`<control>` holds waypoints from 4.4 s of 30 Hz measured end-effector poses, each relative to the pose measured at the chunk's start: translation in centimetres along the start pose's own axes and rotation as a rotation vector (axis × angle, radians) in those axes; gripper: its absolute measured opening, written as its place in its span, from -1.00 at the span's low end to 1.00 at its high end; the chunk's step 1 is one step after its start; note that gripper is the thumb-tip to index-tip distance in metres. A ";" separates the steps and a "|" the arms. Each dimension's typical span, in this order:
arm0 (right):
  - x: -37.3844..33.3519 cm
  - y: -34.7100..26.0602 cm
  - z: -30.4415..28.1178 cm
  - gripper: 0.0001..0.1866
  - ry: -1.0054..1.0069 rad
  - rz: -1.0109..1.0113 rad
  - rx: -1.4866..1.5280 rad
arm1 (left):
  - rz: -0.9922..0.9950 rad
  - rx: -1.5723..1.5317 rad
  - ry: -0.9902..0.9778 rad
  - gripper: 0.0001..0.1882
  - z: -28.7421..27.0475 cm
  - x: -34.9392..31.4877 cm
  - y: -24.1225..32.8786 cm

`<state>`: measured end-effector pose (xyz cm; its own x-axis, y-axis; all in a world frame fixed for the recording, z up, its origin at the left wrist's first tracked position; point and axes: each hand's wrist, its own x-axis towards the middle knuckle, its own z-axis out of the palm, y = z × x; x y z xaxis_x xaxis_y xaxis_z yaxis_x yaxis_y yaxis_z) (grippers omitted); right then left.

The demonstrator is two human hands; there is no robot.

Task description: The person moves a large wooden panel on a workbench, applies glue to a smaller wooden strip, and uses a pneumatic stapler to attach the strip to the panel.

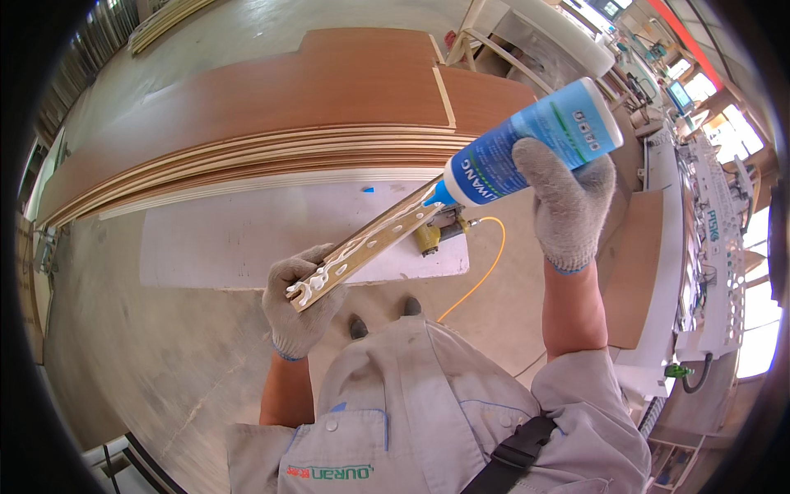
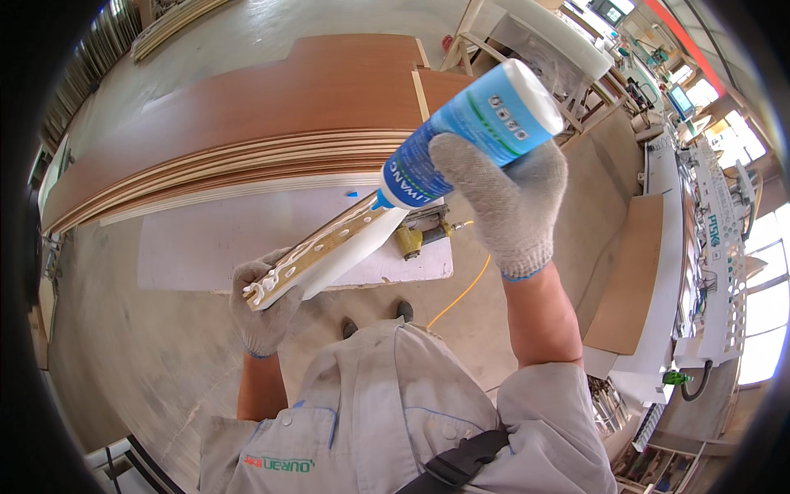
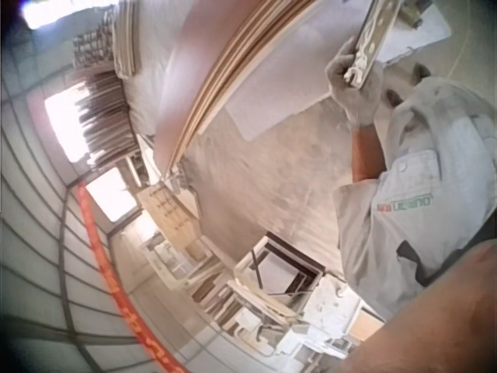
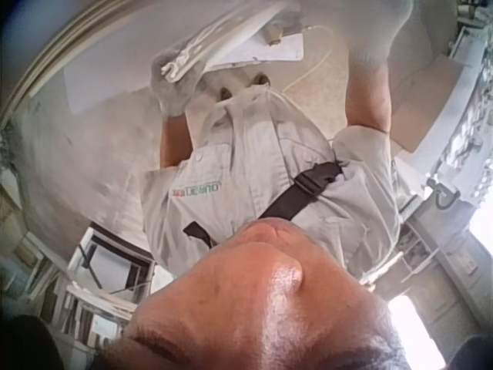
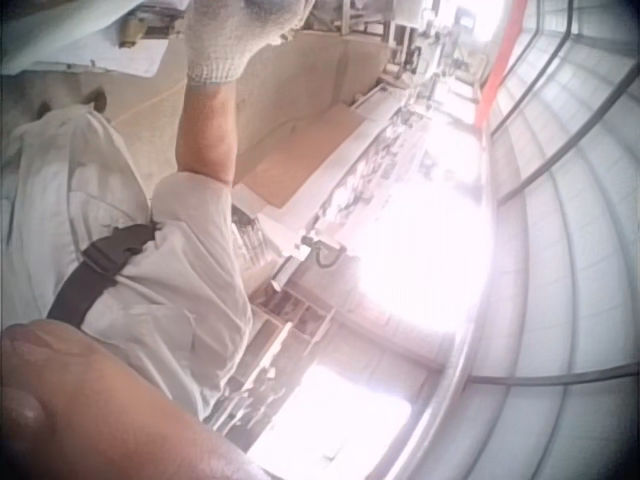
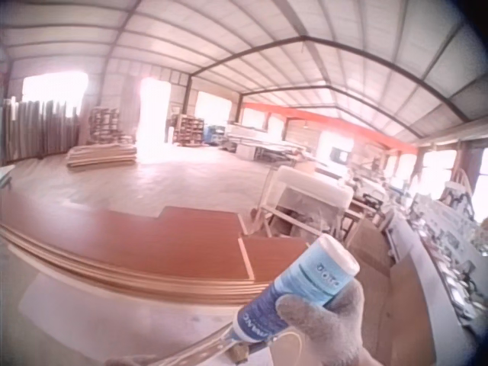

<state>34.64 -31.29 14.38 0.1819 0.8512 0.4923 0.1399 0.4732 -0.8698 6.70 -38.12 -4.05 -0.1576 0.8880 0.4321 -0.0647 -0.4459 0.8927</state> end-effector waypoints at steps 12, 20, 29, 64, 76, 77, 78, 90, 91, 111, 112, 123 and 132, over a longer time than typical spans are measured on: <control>3.4 3.9 -7.2 -0.76 0.283 0.003 0.318 | 0.013 0.001 -0.002 -0.51 -0.3 -0.2 -0.8; 2.7 18.9 -14.4 -0.69 0.300 0.718 0.786 | -0.023 -0.041 0.077 -0.61 0.1 0.3 -1.0; 22.8 22.0 -13.3 -0.40 -0.404 0.108 -0.622 | -0.039 0.179 0.683 -0.82 1.1 -2.3 -3.0; 44.1 40.8 10.8 -0.57 -1.134 -1.139 -2.005 | 0.024 -0.014 0.734 -0.51 -4.5 -12.0 -7.5; 22.0 26.2 -6.2 -0.58 -0.923 -0.546 -0.379 | -0.030 0.288 0.756 -0.11 -4.4 -11.4 -11.4; 16.5 28.1 -7.4 -0.37 -1.104 -0.206 -0.125 | -0.050 0.215 0.867 -0.11 -4.1 -10.6 -12.3; 12.9 24.4 -6.7 -0.14 -1.331 0.129 -0.231 | -0.081 0.234 0.880 -0.12 -3.7 -10.2 -12.3; -1.1 17.7 -4.8 -0.58 -0.955 0.140 -0.050 | 0.052 0.020 0.465 -0.10 -0.4 3.3 -2.7; -0.4 16.5 -6.5 -0.60 -1.015 0.316 0.160 | 0.063 -0.005 0.400 -0.08 -0.8 4.3 -2.6; -0.1 31.6 -43.3 -0.32 0.183 0.830 0.175 | 0.359 0.183 -0.675 0.21 42.6 8.4 -9.1; 2.9 31.7 -44.7 -0.29 0.111 0.731 -0.017 | 0.066 0.016 -0.767 0.03 42.1 8.9 -8.6; 20.0 36.9 -45.4 -0.25 -0.183 0.571 -0.582 | -0.564 -0.025 -0.481 -0.71 41.0 13.5 -15.7; 26.7 38.2 -38.5 -0.50 -0.180 0.555 -0.643 | -1.194 -0.415 -0.316 -0.54 37.4 18.5 -16.4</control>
<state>82.31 0.73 -4.46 0.2376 0.9696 -0.0578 0.6097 -0.1952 -0.7682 41.71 -10.17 -5.89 0.4418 0.7203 -0.5347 -0.3095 0.6818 0.6628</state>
